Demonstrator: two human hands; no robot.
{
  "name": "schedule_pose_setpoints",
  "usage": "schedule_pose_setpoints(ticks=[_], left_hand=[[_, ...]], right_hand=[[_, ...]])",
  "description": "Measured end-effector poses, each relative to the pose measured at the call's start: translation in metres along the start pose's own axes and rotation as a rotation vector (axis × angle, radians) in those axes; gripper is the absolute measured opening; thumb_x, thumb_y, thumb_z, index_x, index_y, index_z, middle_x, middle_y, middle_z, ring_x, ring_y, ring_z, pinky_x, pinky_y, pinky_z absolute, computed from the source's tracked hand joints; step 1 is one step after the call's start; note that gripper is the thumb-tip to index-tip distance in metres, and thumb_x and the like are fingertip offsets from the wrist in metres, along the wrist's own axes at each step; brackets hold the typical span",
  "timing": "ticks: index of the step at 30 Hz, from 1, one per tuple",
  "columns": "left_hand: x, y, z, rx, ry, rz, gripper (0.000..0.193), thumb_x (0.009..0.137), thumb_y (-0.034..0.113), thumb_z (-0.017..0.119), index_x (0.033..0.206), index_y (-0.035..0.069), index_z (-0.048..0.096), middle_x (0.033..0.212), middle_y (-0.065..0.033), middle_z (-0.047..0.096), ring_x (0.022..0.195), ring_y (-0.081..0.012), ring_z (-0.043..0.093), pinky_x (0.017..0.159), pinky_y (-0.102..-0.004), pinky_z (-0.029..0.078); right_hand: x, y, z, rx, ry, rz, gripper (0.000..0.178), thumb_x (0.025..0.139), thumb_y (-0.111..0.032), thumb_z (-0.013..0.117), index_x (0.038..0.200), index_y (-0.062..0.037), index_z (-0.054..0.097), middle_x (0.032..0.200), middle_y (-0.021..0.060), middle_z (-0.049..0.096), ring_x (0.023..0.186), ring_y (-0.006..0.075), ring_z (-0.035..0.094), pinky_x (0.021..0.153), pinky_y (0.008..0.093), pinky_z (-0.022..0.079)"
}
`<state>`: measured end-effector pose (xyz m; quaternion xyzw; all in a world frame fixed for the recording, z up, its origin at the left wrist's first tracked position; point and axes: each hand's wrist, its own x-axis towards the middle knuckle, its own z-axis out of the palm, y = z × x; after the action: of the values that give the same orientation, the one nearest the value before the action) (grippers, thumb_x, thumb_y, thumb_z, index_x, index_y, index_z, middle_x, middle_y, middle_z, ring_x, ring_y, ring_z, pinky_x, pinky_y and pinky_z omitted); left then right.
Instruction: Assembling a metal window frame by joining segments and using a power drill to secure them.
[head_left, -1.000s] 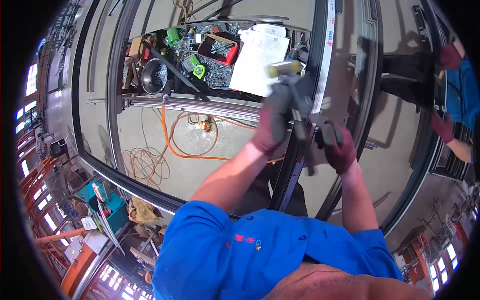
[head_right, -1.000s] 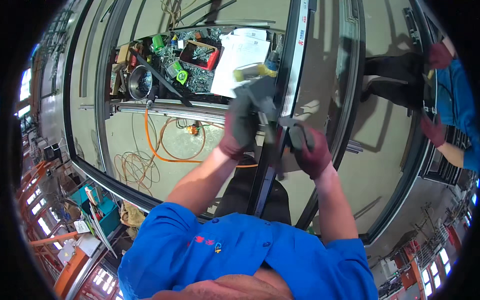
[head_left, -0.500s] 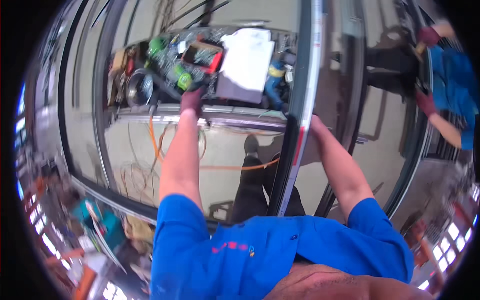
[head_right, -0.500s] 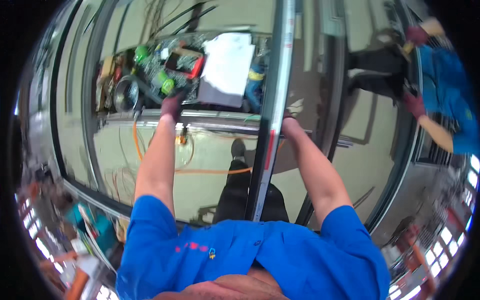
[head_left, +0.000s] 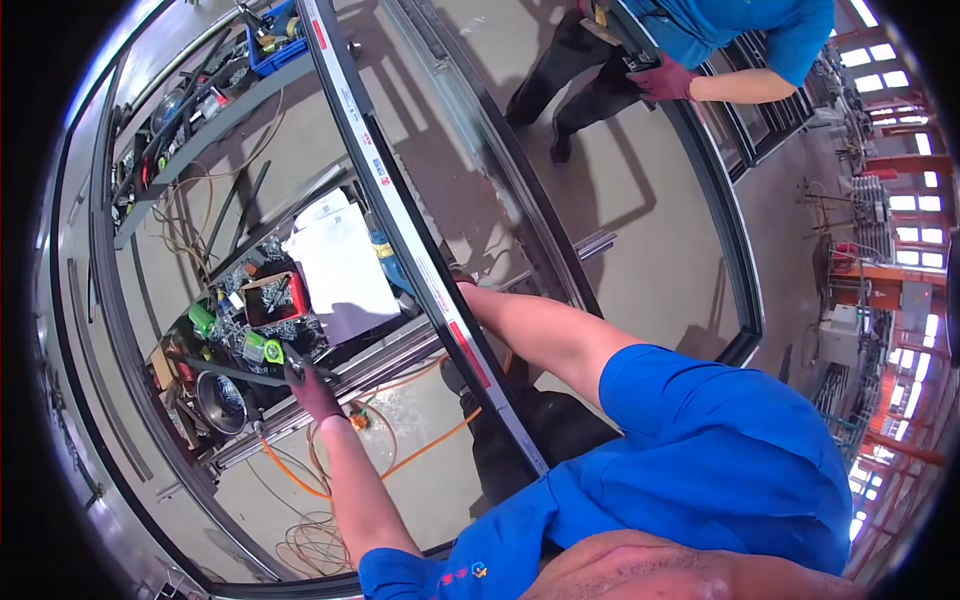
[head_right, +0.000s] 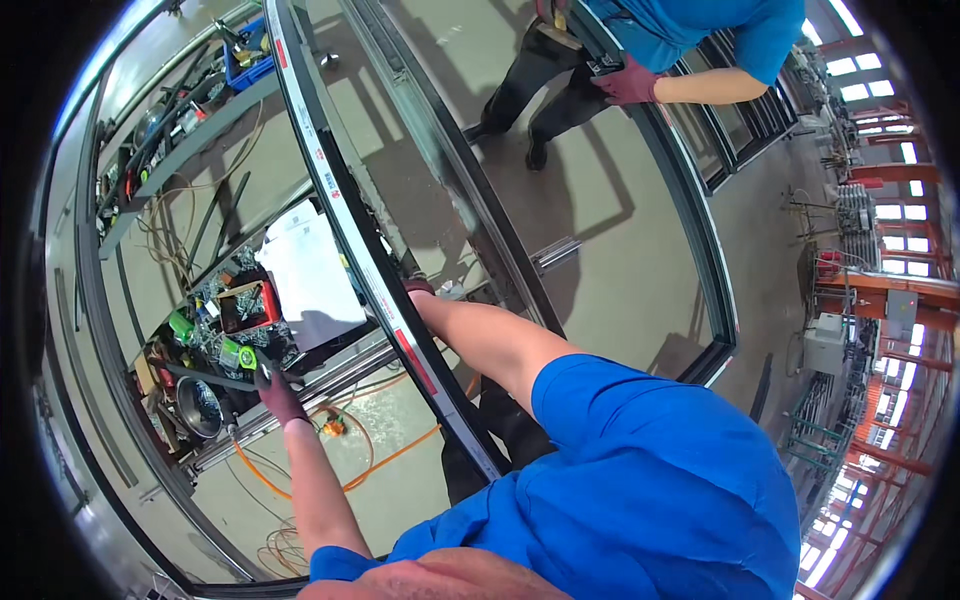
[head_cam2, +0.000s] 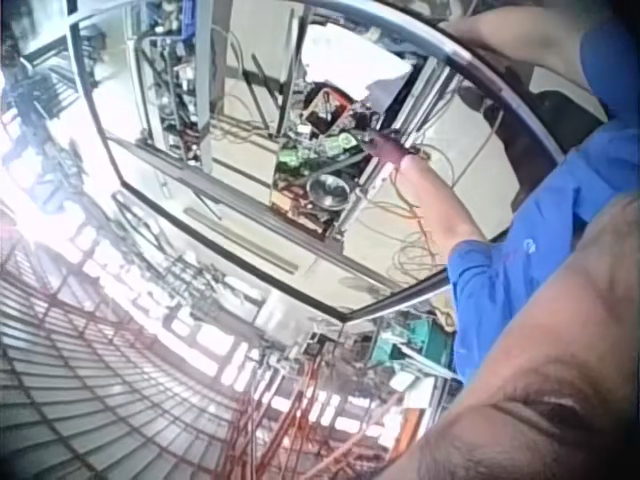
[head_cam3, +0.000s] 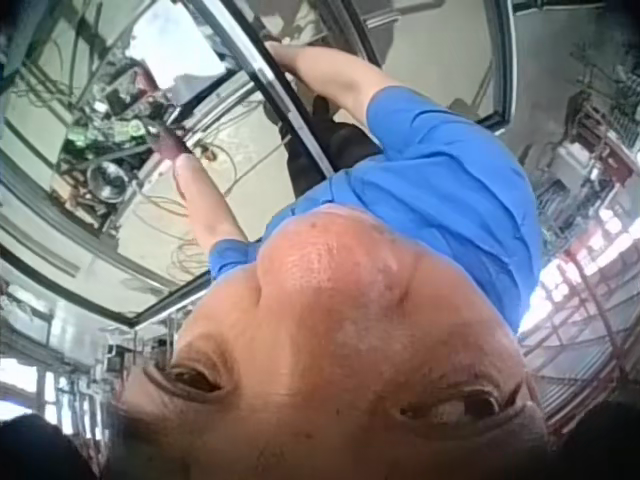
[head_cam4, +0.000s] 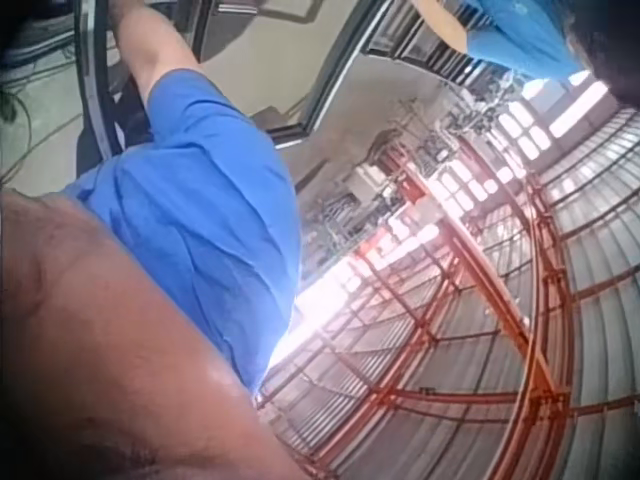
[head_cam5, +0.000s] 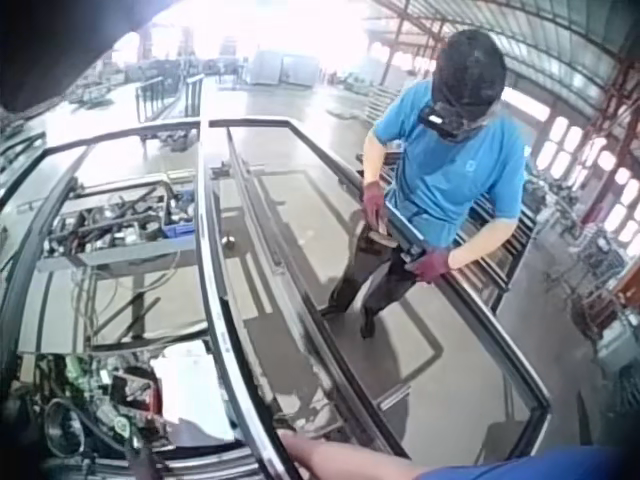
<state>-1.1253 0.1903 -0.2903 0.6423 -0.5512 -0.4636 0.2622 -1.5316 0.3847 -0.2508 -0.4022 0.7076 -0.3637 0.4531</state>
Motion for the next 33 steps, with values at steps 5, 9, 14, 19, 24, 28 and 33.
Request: schedule_pose_setpoints(ticks=[5,9,14,19,24,28,33], left_hand=[[-0.122,0.113,0.019,-0.171,-0.030,0.116,0.055,0.110,0.018,0.068,0.158,-0.004,0.049,0.147,-0.0163,0.064,0.133,-0.0244,0.061,0.119,-0.0376,0.043],[-0.188,0.093,0.000,-0.154,-0.033,0.077,0.048,0.110,0.014,0.068,0.153,-0.004,0.055,0.149,-0.0172,0.065,0.138,-0.0253,0.061,0.120,-0.0380,0.045],[-0.271,0.136,0.007,-0.180,-0.227,0.052,0.044,0.110,0.016,0.067,0.149,-0.004,0.060,0.142,-0.0161,0.068,0.134,-0.0235,0.063,0.118,-0.0368,0.047],[-0.331,0.154,0.017,-0.357,-0.399,0.119,0.046,0.109,0.015,0.070,0.150,-0.004,0.058,0.144,-0.0149,0.067,0.134,-0.0223,0.063,0.117,-0.0361,0.048],[-0.373,0.251,-0.009,-0.493,-0.666,-0.004,0.050,0.115,0.033,0.060,0.151,-0.002,0.059,0.141,-0.0141,0.069,0.130,-0.0215,0.066,0.113,-0.0340,0.051],[-0.403,0.280,0.009,-0.661,-0.935,-0.043,0.077,0.112,0.064,0.052,0.157,0.001,0.054,0.141,-0.0162,0.069,0.124,-0.0268,0.071,0.110,-0.0418,0.057],[-0.466,0.302,0.024,-1.624,-1.221,-0.544,0.079,0.103,0.072,0.060,0.140,0.003,0.063,0.127,-0.0181,0.072,0.117,-0.0356,0.069,0.098,-0.0482,0.062]], right_hand=[[0.023,-0.017,-0.012,-0.279,-0.209,0.210,0.036,0.093,-0.035,0.081,0.121,-0.0122,0.083,0.116,0.0145,0.083,0.104,0.0196,0.079,0.088,0.0423,0.061],[-0.038,-0.112,-0.058,-0.807,-0.227,0.416,0.051,0.101,-0.057,0.062,0.120,-0.0153,0.083,0.123,0.0202,0.080,0.117,0.0378,0.077,0.101,0.0468,0.060],[-0.131,-0.136,-0.123,-0.767,-0.077,0.166,0.055,0.101,-0.046,0.070,0.127,0.0035,0.072,0.108,0.0239,0.079,0.091,0.0385,0.079,0.084,0.0457,0.063],[-0.239,-0.184,-0.156,-0.146,0.107,0.158,0.040,0.098,-0.042,0.067,0.109,-0.0043,0.076,0.084,0.0107,0.073,0.074,0.0183,0.070,0.074,0.0382,0.057],[-0.360,-0.227,-0.173,-0.044,0.061,0.051,0.038,0.100,-0.035,0.070,0.119,-0.0029,0.077,0.087,0.0070,0.075,0.078,0.0131,0.069,0.073,0.0334,0.056],[-0.448,-0.246,-0.173,0.358,-0.158,0.067,0.043,0.100,-0.029,0.073,0.132,0.0000,0.074,0.096,0.0053,0.075,0.084,0.0120,0.069,0.074,0.0319,0.056],[-0.499,-0.208,-0.161,0.299,-0.456,-0.032,0.056,0.097,-0.034,0.079,0.140,-0.0002,0.068,0.109,0.0133,0.077,0.098,0.0215,0.075,0.088,0.0368,0.060]])
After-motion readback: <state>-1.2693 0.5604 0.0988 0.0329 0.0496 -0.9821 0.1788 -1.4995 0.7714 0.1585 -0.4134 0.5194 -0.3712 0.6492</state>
